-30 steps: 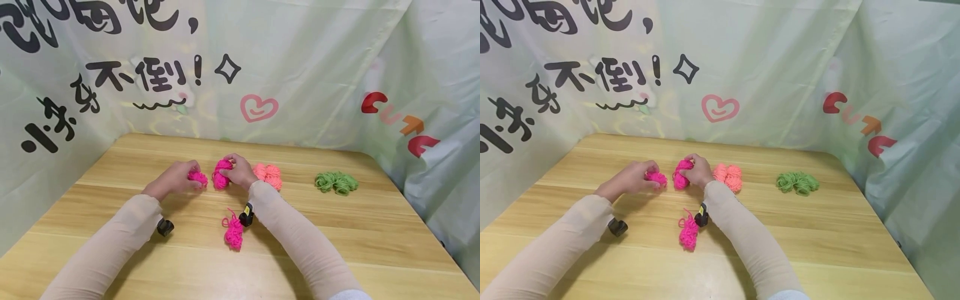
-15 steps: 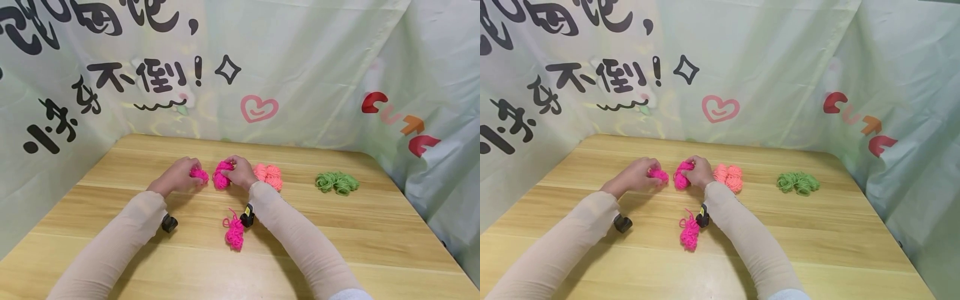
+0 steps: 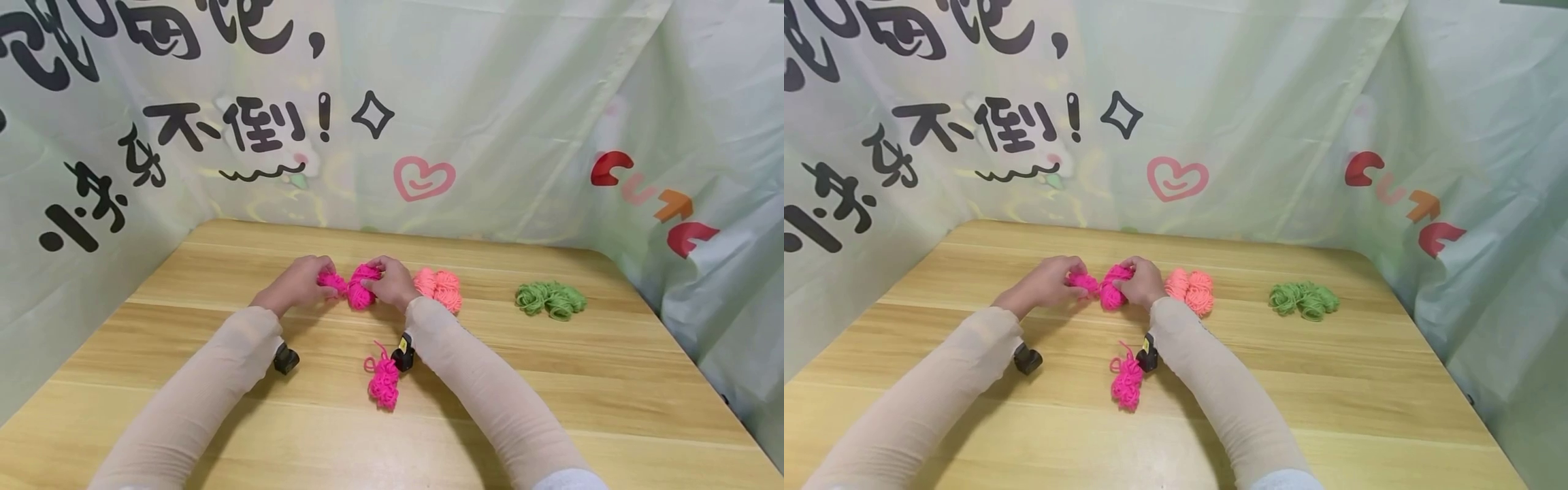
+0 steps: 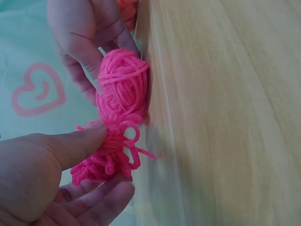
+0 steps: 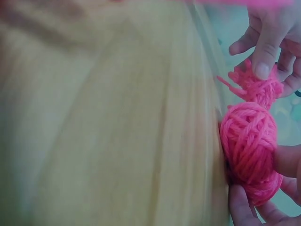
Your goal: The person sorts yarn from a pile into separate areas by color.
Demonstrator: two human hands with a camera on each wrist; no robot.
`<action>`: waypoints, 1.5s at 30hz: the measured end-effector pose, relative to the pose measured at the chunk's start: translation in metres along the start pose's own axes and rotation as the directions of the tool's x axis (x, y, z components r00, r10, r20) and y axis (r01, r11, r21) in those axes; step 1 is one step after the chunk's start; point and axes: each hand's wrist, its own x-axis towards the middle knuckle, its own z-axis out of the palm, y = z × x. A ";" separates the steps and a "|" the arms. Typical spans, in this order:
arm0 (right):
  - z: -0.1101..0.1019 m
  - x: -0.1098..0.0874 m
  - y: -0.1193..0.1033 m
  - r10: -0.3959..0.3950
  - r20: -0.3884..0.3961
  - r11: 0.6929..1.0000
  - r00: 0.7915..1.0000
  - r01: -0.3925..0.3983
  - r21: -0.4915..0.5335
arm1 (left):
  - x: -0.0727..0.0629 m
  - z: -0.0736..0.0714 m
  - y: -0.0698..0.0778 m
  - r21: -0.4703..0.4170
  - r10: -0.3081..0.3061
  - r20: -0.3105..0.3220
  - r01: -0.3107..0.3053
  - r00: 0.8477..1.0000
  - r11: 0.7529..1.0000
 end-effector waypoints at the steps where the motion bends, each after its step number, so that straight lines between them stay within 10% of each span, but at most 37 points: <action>1: 0.000 0.000 0.000 0.001 0.000 1.000 1.000 -0.001 -0.005 | 0.000 0.000 0.000 -0.004 -0.006 0.002 0.006 1.000 1.000; 45: 0.006 0.007 0.001 -0.016 -0.028 0.990 0.999 0.012 -0.141 | 0.017 0.014 -0.001 0.014 -0.055 0.004 0.055 0.998 0.998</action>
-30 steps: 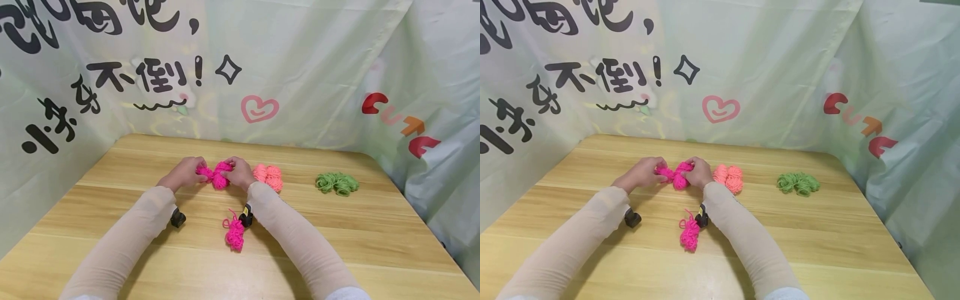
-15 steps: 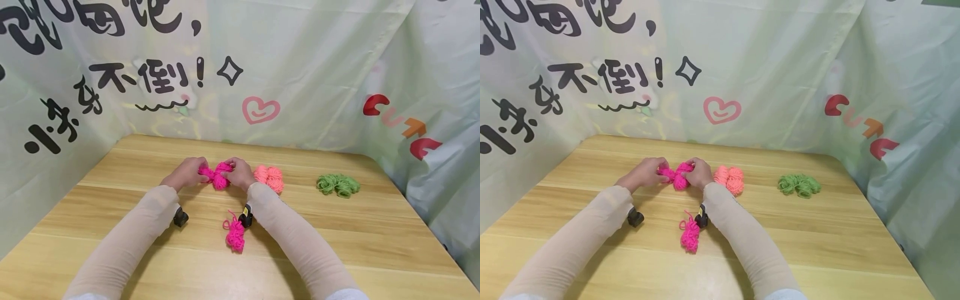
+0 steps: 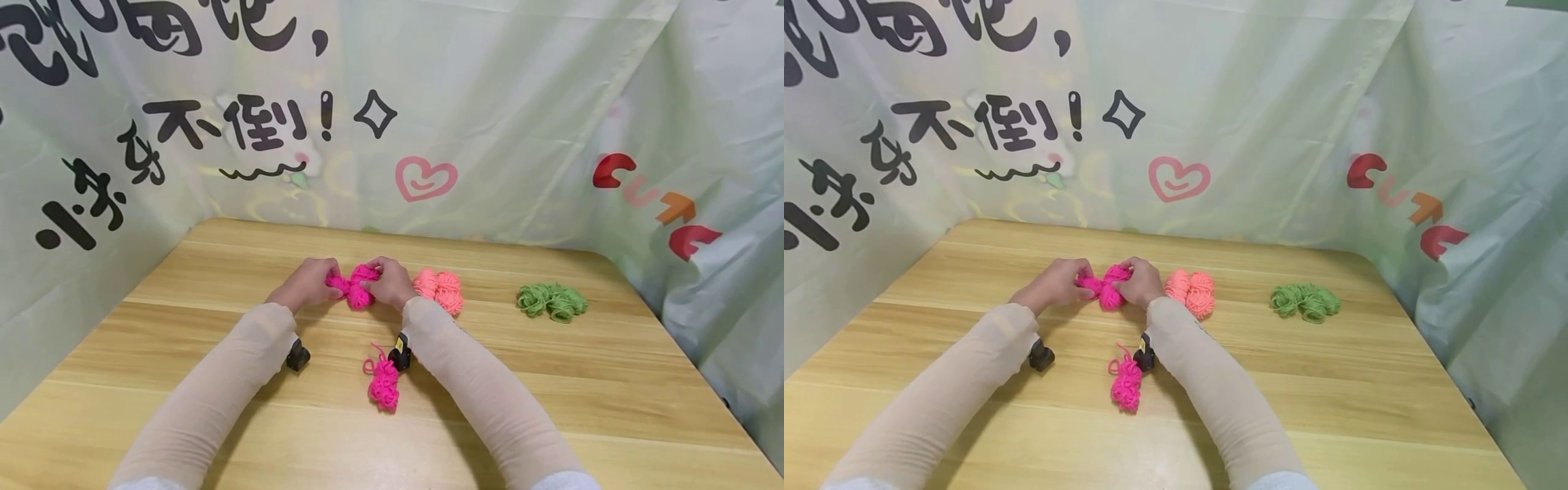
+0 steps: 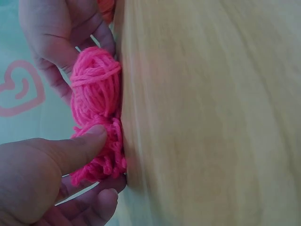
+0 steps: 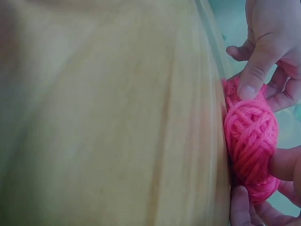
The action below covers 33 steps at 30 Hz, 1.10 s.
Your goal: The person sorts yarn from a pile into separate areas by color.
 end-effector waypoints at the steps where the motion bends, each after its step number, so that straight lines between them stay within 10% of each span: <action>1: 0.000 0.000 0.000 0.002 0.002 1.000 1.000 -0.002 -0.002 | 0.000 0.000 0.000 -0.001 -0.007 0.002 0.007 1.000 1.000; 33: -0.006 -0.001 -0.003 -0.019 0.056 0.999 0.998 0.017 0.038 | -0.005 0.001 -0.003 0.004 0.003 -0.008 -0.003 1.000 1.000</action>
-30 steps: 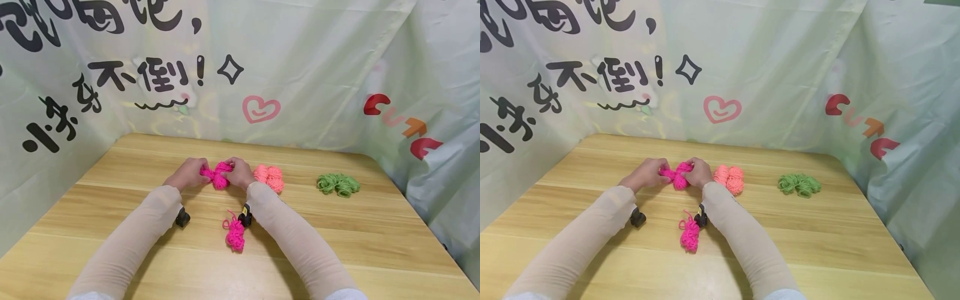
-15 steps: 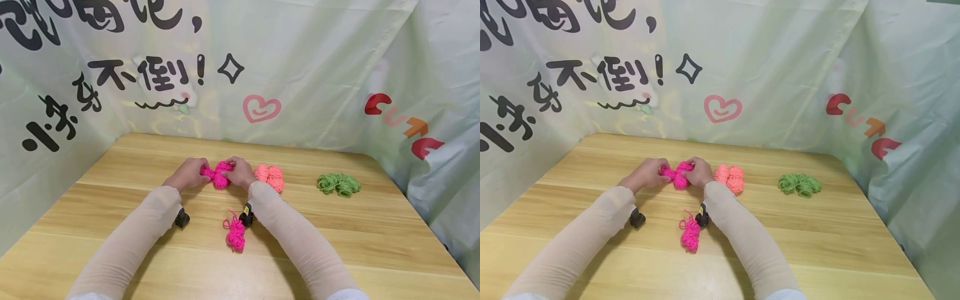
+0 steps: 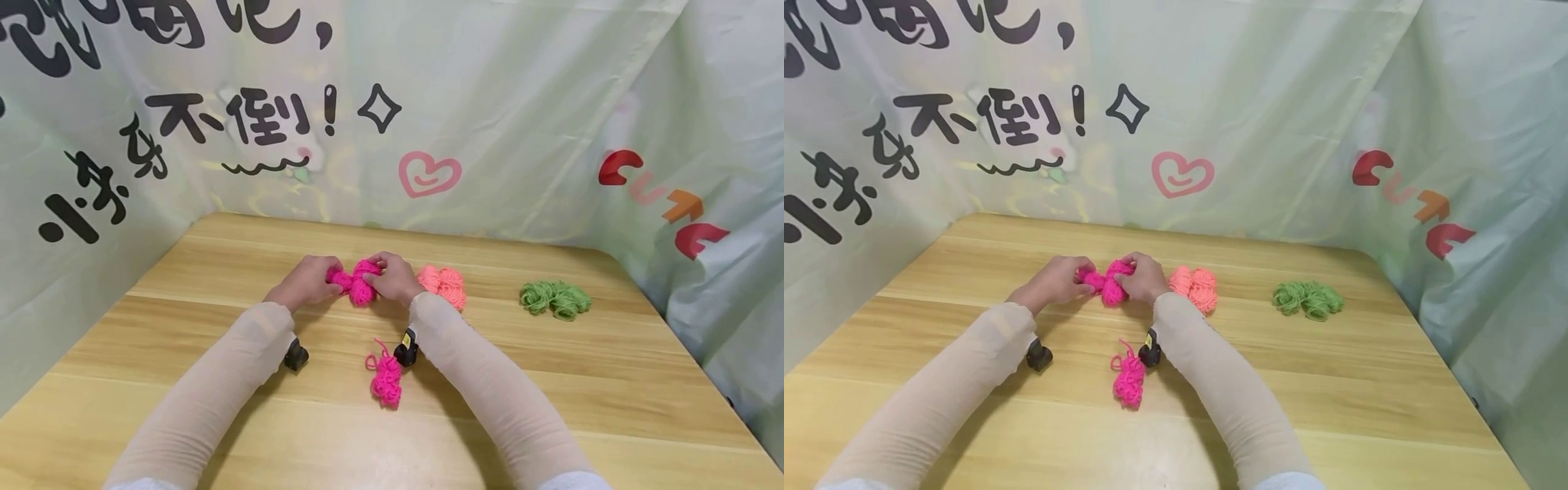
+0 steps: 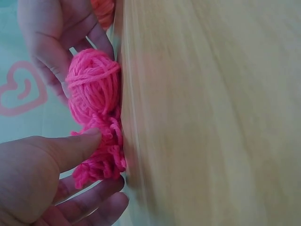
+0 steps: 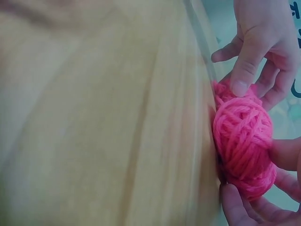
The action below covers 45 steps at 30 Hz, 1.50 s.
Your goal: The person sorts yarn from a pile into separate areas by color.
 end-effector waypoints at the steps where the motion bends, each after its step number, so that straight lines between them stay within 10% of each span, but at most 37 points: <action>1: 0.000 0.000 0.000 0.001 0.000 1.000 1.000 -0.001 -0.003 | 0.000 0.000 0.000 0.001 0.000 0.001 0.000 1.000 1.000; 45: -0.014 -0.016 0.002 -0.008 0.024 0.998 1.000 0.006 0.061 | -0.022 -0.008 -0.006 0.007 0.039 -0.011 -0.039 0.999 0.999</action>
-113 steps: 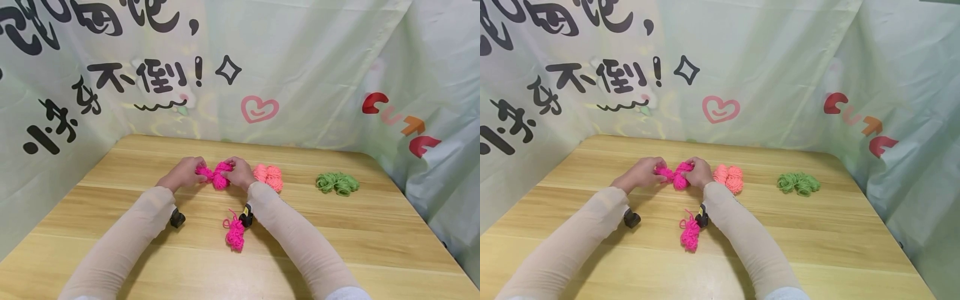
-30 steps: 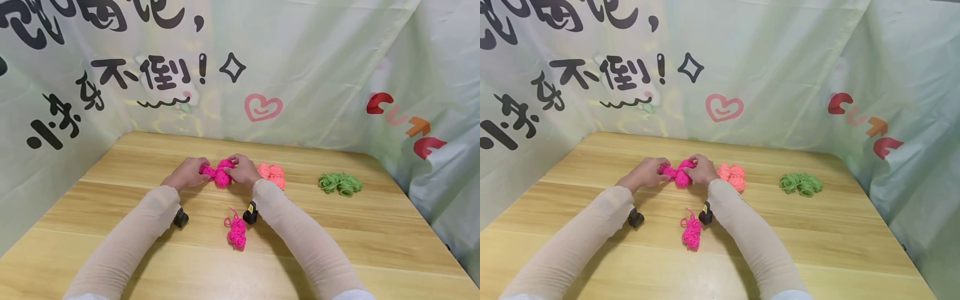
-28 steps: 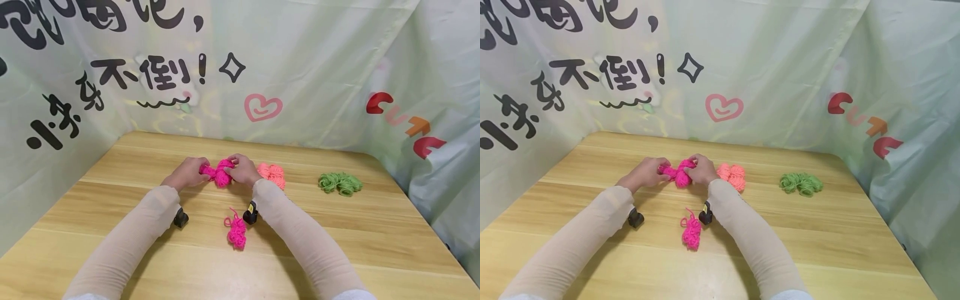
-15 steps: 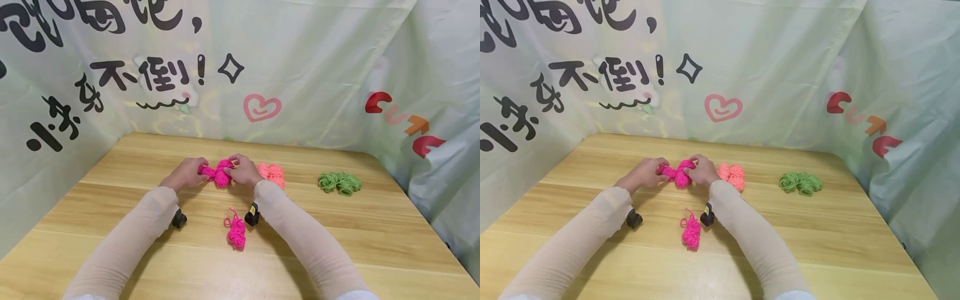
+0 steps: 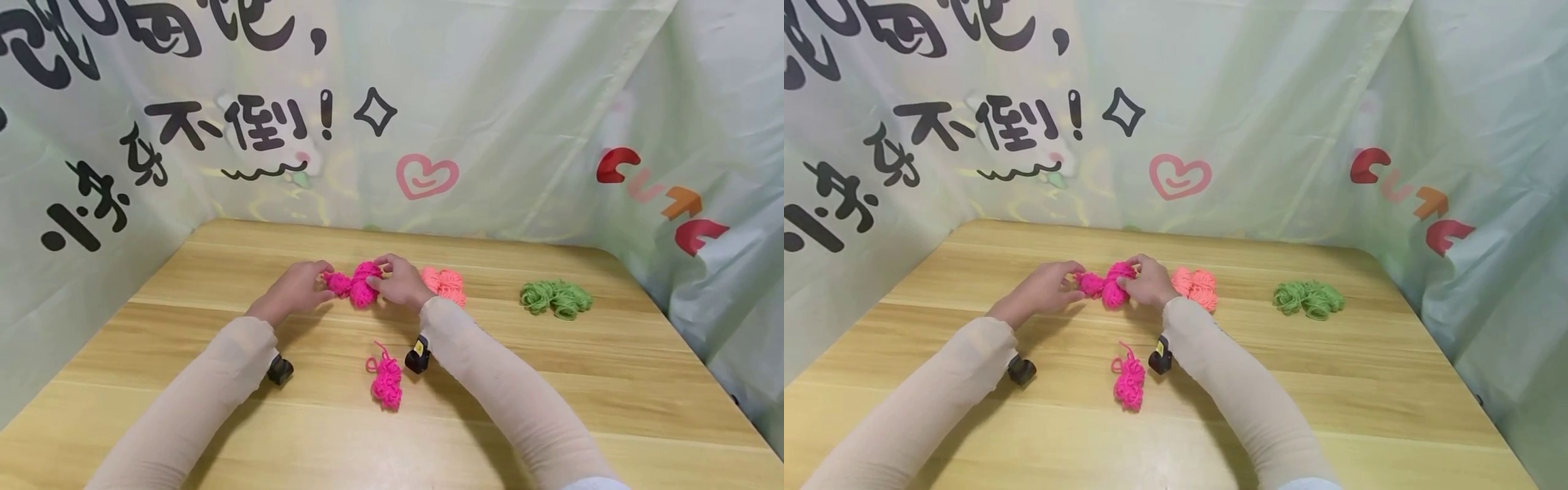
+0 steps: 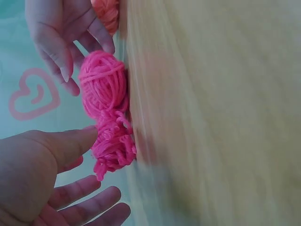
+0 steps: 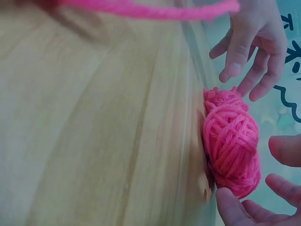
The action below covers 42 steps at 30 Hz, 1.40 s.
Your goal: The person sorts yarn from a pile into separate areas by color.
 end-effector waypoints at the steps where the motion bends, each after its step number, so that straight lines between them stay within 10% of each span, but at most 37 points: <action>1: 0.000 0.000 0.000 0.004 0.000 1.000 1.000 -0.004 0.009 | -0.002 -0.001 0.001 0.008 -0.001 -0.004 0.001 1.000 1.000; 15: -0.002 -0.008 -0.005 0.093 0.070 0.959 0.993 -0.108 0.261 | -0.023 0.002 0.023 0.020 0.171 -0.071 -0.170 0.983 0.985; 30: -0.005 -0.016 -0.006 0.139 0.119 0.917 0.983 -0.173 0.360 | -0.051 0.016 0.069 -0.026 0.335 0.041 -0.334 0.941 0.942; 42: -0.007 -0.016 -0.003 0.177 0.148 0.862 0.973 -0.226 0.455 | -0.071 0.029 0.095 0.000 0.502 0.189 -0.512 0.844 0.859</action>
